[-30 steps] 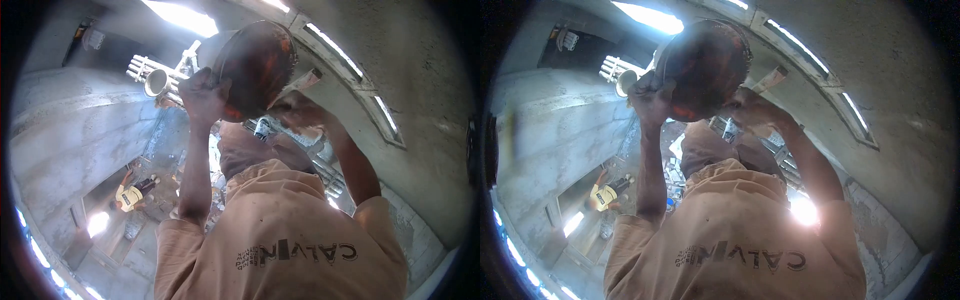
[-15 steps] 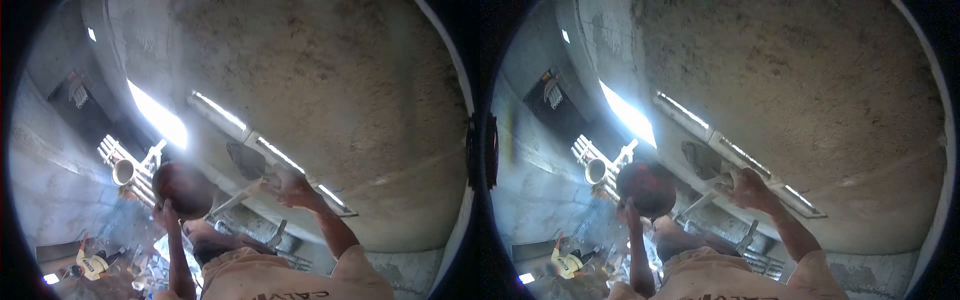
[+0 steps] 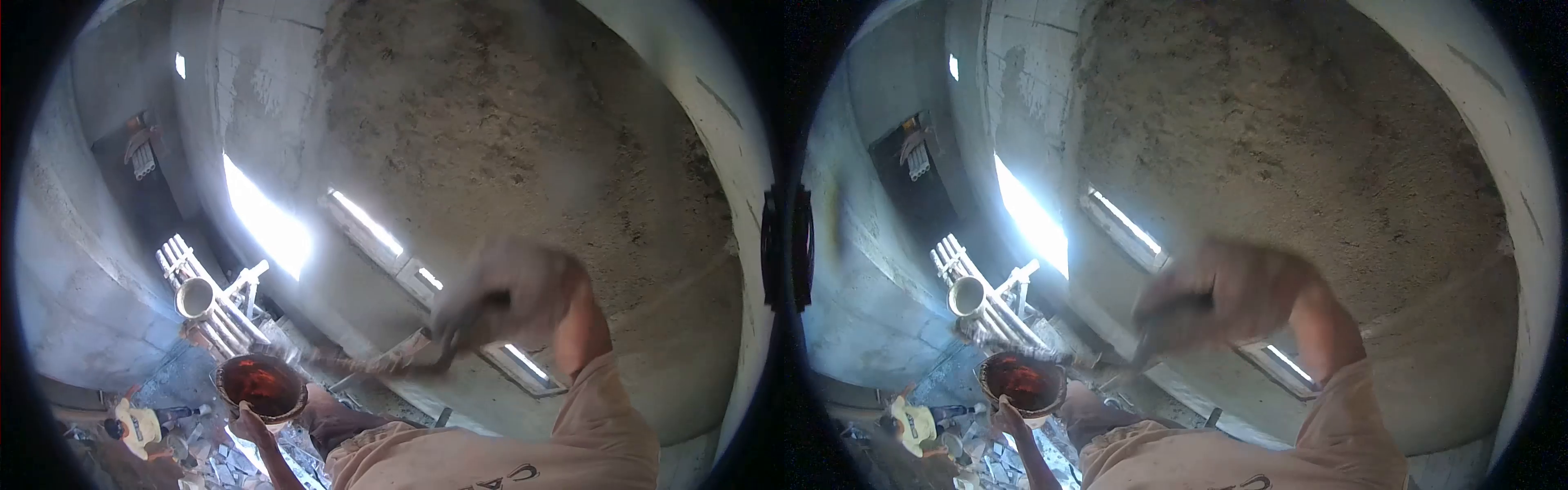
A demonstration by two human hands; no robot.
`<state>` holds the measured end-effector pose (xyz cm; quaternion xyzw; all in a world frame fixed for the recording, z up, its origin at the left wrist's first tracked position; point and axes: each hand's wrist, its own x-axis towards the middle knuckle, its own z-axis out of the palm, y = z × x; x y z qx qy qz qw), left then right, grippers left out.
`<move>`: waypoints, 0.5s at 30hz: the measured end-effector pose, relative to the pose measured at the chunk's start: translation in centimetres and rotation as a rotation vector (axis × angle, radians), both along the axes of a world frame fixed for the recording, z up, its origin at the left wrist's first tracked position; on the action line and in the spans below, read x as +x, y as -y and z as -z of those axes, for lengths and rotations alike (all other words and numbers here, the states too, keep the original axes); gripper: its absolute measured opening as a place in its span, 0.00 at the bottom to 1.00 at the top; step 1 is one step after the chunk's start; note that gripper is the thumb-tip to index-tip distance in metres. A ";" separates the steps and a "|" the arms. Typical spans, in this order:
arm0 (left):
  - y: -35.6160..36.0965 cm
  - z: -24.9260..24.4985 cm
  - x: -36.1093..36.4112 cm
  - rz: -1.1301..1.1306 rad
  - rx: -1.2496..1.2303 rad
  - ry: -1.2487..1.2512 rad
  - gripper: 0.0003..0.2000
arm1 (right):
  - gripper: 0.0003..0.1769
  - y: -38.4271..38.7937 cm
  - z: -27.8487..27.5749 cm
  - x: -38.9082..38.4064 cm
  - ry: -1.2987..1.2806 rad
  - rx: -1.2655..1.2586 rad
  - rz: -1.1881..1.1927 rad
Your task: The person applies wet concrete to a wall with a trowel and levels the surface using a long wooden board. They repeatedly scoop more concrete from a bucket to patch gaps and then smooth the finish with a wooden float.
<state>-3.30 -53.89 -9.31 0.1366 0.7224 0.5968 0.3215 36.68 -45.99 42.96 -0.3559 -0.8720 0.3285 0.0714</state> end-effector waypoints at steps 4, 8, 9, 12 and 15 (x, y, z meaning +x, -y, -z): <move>3.9 10.0 -5.9 0.068 -0.223 0.178 0.14 | 0.19 -6.0 4.1 9.1 -0.648 0.076 1.002; 6.4 7.1 -4.6 -0.034 -0.180 0.083 0.09 | 0.12 -2.6 8.2 4.6 -0.336 -0.035 0.931; 7.2 5.9 -4.6 -0.038 -0.167 0.046 0.11 | 0.12 -0.3 11.9 3.3 -0.320 -0.155 1.008; 8.4 4.5 -5.6 -0.058 -0.639 -0.232 0.20 | 0.09 1.8 24.8 2.8 -0.106 -0.632 1.067; 9.8 5.0 -7.6 -0.185 -0.688 -0.066 0.31 | 0.11 11.9 46.6 9.9 0.220 -0.518 1.001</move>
